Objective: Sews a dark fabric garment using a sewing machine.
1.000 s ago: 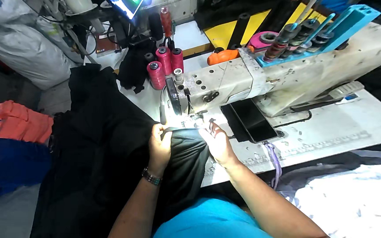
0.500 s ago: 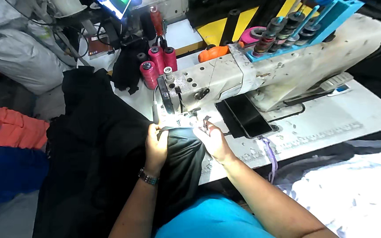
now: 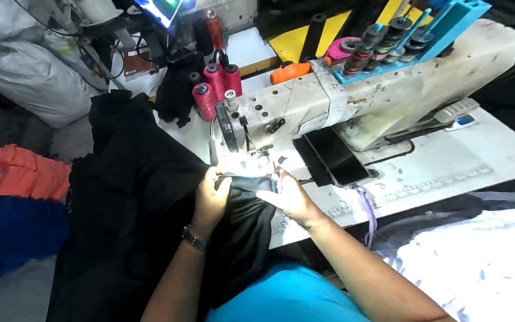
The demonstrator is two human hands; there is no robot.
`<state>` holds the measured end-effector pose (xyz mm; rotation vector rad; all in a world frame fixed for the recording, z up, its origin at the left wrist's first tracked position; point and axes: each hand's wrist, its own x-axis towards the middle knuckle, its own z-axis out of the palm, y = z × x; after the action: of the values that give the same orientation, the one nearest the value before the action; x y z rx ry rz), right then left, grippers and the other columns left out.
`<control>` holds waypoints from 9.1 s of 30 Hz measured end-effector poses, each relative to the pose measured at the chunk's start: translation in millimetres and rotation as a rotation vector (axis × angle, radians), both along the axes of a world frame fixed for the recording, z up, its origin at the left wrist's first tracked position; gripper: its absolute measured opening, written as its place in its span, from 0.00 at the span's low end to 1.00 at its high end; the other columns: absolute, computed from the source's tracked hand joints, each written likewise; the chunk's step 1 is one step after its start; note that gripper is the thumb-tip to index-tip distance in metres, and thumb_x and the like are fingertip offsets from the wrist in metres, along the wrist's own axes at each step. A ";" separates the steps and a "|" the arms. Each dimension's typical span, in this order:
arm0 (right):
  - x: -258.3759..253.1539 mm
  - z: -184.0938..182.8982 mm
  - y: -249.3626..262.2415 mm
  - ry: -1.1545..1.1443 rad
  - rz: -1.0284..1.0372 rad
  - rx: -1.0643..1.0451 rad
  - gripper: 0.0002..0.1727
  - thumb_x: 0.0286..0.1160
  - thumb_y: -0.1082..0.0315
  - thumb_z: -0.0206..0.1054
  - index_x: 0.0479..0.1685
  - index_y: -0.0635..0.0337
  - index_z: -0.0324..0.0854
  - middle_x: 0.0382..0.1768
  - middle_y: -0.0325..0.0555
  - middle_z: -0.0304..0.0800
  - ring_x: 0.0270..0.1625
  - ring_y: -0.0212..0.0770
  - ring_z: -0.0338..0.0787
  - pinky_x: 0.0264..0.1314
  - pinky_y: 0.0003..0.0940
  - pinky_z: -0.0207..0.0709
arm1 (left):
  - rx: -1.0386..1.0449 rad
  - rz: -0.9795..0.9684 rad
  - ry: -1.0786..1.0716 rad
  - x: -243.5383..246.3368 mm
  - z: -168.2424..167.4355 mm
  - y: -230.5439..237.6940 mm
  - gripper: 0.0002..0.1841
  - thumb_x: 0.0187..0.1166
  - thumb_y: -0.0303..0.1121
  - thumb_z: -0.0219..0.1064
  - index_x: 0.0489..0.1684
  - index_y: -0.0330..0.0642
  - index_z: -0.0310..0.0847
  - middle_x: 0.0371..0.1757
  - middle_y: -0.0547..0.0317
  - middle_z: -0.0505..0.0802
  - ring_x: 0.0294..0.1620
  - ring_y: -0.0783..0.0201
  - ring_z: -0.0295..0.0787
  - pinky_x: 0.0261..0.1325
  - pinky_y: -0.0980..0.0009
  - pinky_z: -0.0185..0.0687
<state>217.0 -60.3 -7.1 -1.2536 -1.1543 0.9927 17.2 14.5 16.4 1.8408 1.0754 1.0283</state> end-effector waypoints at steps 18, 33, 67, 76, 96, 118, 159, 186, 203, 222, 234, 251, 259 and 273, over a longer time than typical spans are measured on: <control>30.8 99.1 -84.9 0.413 0.655 0.379 0.10 0.80 0.58 0.68 0.56 0.38 0.89 0.47 0.17 0.92 0.49 0.13 0.87 0.52 0.13 0.81 | 0.420 -0.443 0.551 -85.9 207.6 -119.1 0.14 0.90 0.43 0.57 0.50 0.43 0.83 0.31 0.60 0.89 0.31 0.75 0.84 0.34 0.78 0.79; 28.8 35.1 -26.0 -0.072 -0.304 -0.095 0.06 0.72 0.70 0.76 0.43 0.60 0.87 0.35 0.41 0.91 0.38 0.30 0.88 0.45 0.33 0.84 | -0.484 -0.146 -0.225 8.3 8.8 -33.1 0.08 0.74 0.22 0.70 0.33 0.40 0.73 0.28 0.59 0.86 0.31 0.68 0.83 0.37 0.70 0.81; -6.5 44.7 -54.6 -0.799 -0.226 0.385 0.11 0.81 0.63 0.67 0.51 0.54 0.92 0.44 0.45 0.92 0.42 0.34 0.91 0.41 0.28 0.87 | -0.545 -0.307 -0.367 -7.5 2.5 -22.0 0.12 0.85 0.22 0.58 0.62 0.38 0.77 0.46 0.53 0.92 0.43 0.67 0.90 0.50 0.71 0.87; -24.2 10.1 -47.5 -1.072 -0.168 0.265 0.21 0.76 0.61 0.66 0.67 0.50 0.89 0.64 0.50 0.92 0.47 0.46 0.96 0.43 0.39 0.89 | -0.528 -0.298 -0.366 -8.8 1.0 -22.3 0.14 0.87 0.23 0.55 0.66 0.39 0.75 0.49 0.52 0.92 0.45 0.67 0.90 0.52 0.70 0.87; -31.4 22.4 -44.1 -0.876 -0.213 0.170 0.20 0.77 0.49 0.66 0.53 0.54 0.91 0.51 0.43 0.96 0.56 0.41 0.93 0.58 0.41 0.87 | -0.478 -0.316 -0.399 -7.7 0.8 -25.7 0.17 0.80 0.20 0.61 0.66 0.35 0.75 0.50 0.52 0.93 0.49 0.67 0.91 0.57 0.70 0.87; -29.8 21.2 -39.0 -0.938 -0.243 0.175 0.15 0.77 0.55 0.69 0.48 0.55 0.93 0.46 0.43 0.96 0.50 0.39 0.95 0.52 0.36 0.89 | -0.654 -0.292 -0.475 -7.8 5.5 -26.0 0.19 0.80 0.19 0.61 0.70 0.37 0.71 0.47 0.48 0.94 0.43 0.66 0.93 0.50 0.70 0.89; -40.7 30.6 -21.4 -0.816 -0.213 0.149 0.13 0.74 0.58 0.70 0.50 0.52 0.93 0.39 0.41 0.93 0.37 0.38 0.92 0.38 0.38 0.87 | -0.581 -0.315 -0.459 -7.0 0.0 -25.5 0.20 0.82 0.18 0.57 0.73 0.35 0.69 0.53 0.46 0.92 0.49 0.64 0.92 0.57 0.67 0.88; 25.5 31.9 -20.4 -0.767 -0.333 -0.047 0.27 0.76 0.51 0.72 0.71 0.55 0.83 0.57 0.54 0.91 0.55 0.52 0.92 0.55 0.58 0.85 | -0.425 -0.267 -0.403 -8.4 -5.5 -23.6 0.12 0.72 0.19 0.70 0.52 0.37 0.85 0.55 0.55 0.91 0.58 0.64 0.87 0.64 0.67 0.85; 36.8 64.9 -14.9 -0.265 0.009 -0.157 0.09 0.73 0.64 0.73 0.47 0.53 0.89 0.39 0.34 0.92 0.43 0.25 0.89 0.49 0.28 0.84 | -0.416 -0.273 -0.066 -6.0 38.2 -20.2 0.15 0.81 0.22 0.56 0.59 0.41 0.85 0.52 0.60 0.93 0.51 0.71 0.90 0.57 0.71 0.86; 37.2 57.0 -3.6 -0.402 -0.037 -0.208 0.13 0.76 0.57 0.75 0.33 0.58 0.88 0.27 0.36 0.85 0.32 0.26 0.82 0.40 0.30 0.77 | -0.345 -0.327 -0.043 1.8 12.3 -8.3 0.14 0.82 0.24 0.53 0.54 0.36 0.86 0.44 0.63 0.93 0.44 0.78 0.87 0.52 0.77 0.84; 41.0 55.1 0.5 -0.403 0.196 -0.124 0.17 0.64 0.53 0.82 0.41 0.55 0.89 0.34 0.35 0.91 0.39 0.26 0.88 0.47 0.29 0.84 | -0.315 -0.413 -0.033 16.9 10.9 -1.1 0.06 0.73 0.34 0.75 0.39 0.42 0.92 0.36 0.65 0.94 0.39 0.75 0.90 0.48 0.73 0.88; 40.9 50.6 11.2 -0.385 0.137 -0.246 0.14 0.70 0.55 0.79 0.37 0.57 0.90 0.29 0.36 0.89 0.33 0.26 0.85 0.40 0.29 0.81 | -0.472 -0.427 -0.142 9.4 5.2 -0.7 0.07 0.76 0.29 0.72 0.46 0.39 0.85 0.36 0.63 0.93 0.37 0.74 0.88 0.45 0.75 0.86; 28.4 46.4 -8.2 -0.752 -0.307 -0.003 0.13 0.74 0.56 0.76 0.46 0.56 0.90 0.41 0.45 0.90 0.43 0.42 0.90 0.46 0.47 0.85 | -0.482 -0.354 -0.179 9.7 1.6 -0.8 0.09 0.73 0.28 0.74 0.44 0.41 0.80 0.32 0.60 0.90 0.34 0.71 0.87 0.40 0.73 0.85; -10.5 37.4 -43.7 -0.994 -0.257 0.083 0.16 0.74 0.58 0.70 0.54 0.54 0.91 0.52 0.47 0.95 0.55 0.47 0.94 0.56 0.45 0.88 | -0.427 -0.393 -0.229 7.7 0.5 -2.2 0.10 0.76 0.24 0.68 0.52 0.40 0.81 0.42 0.60 0.92 0.42 0.71 0.88 0.48 0.73 0.86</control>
<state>206.5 -104.0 30.3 -1.8361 -1.6775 0.0691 24.9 12.3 17.0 1.4671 0.6926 0.6914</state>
